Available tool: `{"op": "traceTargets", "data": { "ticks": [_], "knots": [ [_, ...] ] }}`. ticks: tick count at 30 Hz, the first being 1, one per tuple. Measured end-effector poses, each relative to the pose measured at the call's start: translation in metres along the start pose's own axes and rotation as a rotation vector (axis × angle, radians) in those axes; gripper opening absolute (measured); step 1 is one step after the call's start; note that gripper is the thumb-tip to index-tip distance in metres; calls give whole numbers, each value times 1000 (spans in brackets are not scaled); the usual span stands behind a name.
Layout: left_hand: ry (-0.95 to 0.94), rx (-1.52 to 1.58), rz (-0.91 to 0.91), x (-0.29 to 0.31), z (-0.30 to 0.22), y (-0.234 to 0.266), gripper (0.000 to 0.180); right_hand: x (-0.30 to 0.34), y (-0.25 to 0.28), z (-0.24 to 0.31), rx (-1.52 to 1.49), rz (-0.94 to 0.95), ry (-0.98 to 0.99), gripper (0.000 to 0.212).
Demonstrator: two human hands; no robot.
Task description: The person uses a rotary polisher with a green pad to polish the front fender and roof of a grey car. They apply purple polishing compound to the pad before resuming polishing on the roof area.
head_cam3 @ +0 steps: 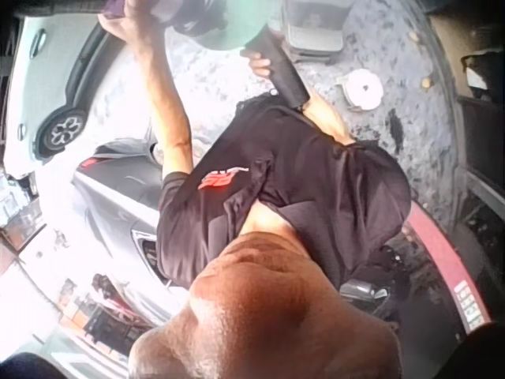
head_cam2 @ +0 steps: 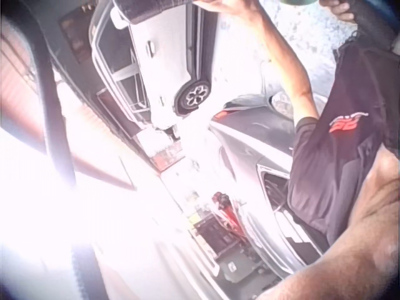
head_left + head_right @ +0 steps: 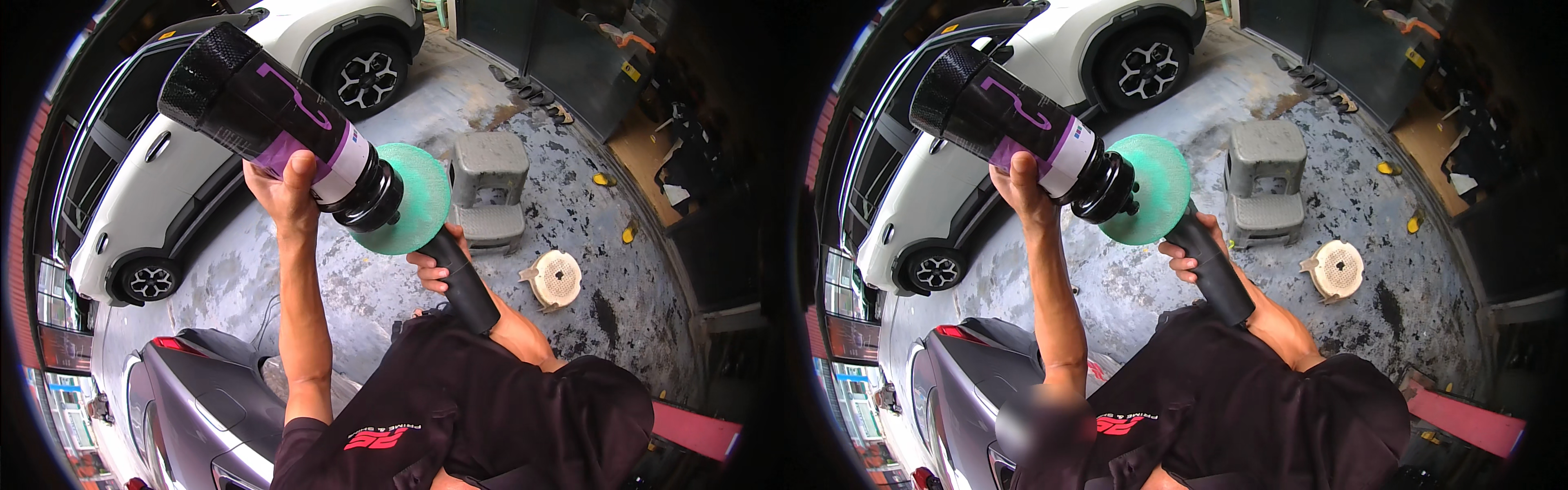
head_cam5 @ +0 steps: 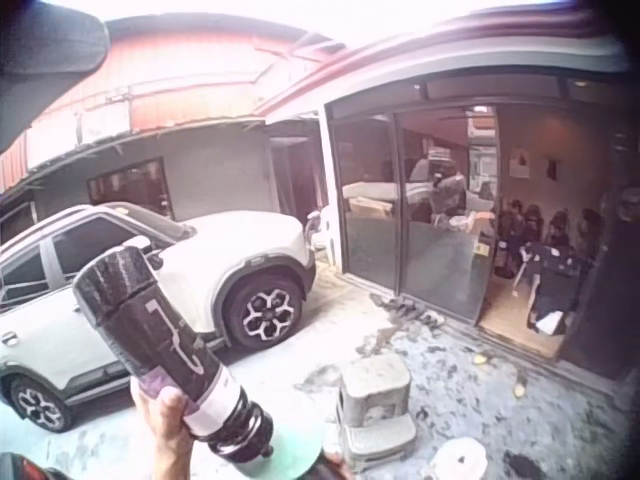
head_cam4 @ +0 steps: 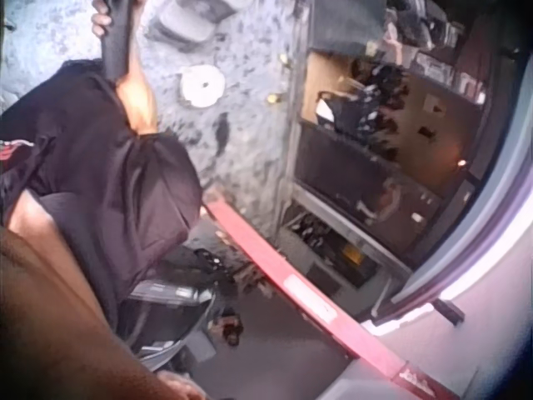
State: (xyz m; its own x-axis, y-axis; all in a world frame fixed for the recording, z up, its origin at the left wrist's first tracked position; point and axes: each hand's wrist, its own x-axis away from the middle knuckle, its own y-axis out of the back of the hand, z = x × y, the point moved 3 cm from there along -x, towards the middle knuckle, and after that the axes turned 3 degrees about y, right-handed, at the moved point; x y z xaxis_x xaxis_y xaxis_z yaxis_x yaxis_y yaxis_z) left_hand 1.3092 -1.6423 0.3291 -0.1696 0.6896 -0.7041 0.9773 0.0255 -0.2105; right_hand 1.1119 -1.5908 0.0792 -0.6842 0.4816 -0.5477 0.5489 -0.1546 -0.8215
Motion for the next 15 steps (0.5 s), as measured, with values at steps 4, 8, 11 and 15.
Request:
{"op": "traceTargets", "data": {
  "ticks": [4,8,11,15],
  "knots": [
    [-49,47,-38,-30,10,30,85,-15,17,11,-4,-22,26,72],
    [-174,-122,-137,-74,-30,63,84,-17,28,30,-20,-91,50,70],
    [-188,-196,-203,-94,-90,94,86,-22,33,35,-70,-153,41,69],
    [-277,-500,-323,-65,-93,129,78,-25,36,47,-82,-175,44,69]
  ]
}}
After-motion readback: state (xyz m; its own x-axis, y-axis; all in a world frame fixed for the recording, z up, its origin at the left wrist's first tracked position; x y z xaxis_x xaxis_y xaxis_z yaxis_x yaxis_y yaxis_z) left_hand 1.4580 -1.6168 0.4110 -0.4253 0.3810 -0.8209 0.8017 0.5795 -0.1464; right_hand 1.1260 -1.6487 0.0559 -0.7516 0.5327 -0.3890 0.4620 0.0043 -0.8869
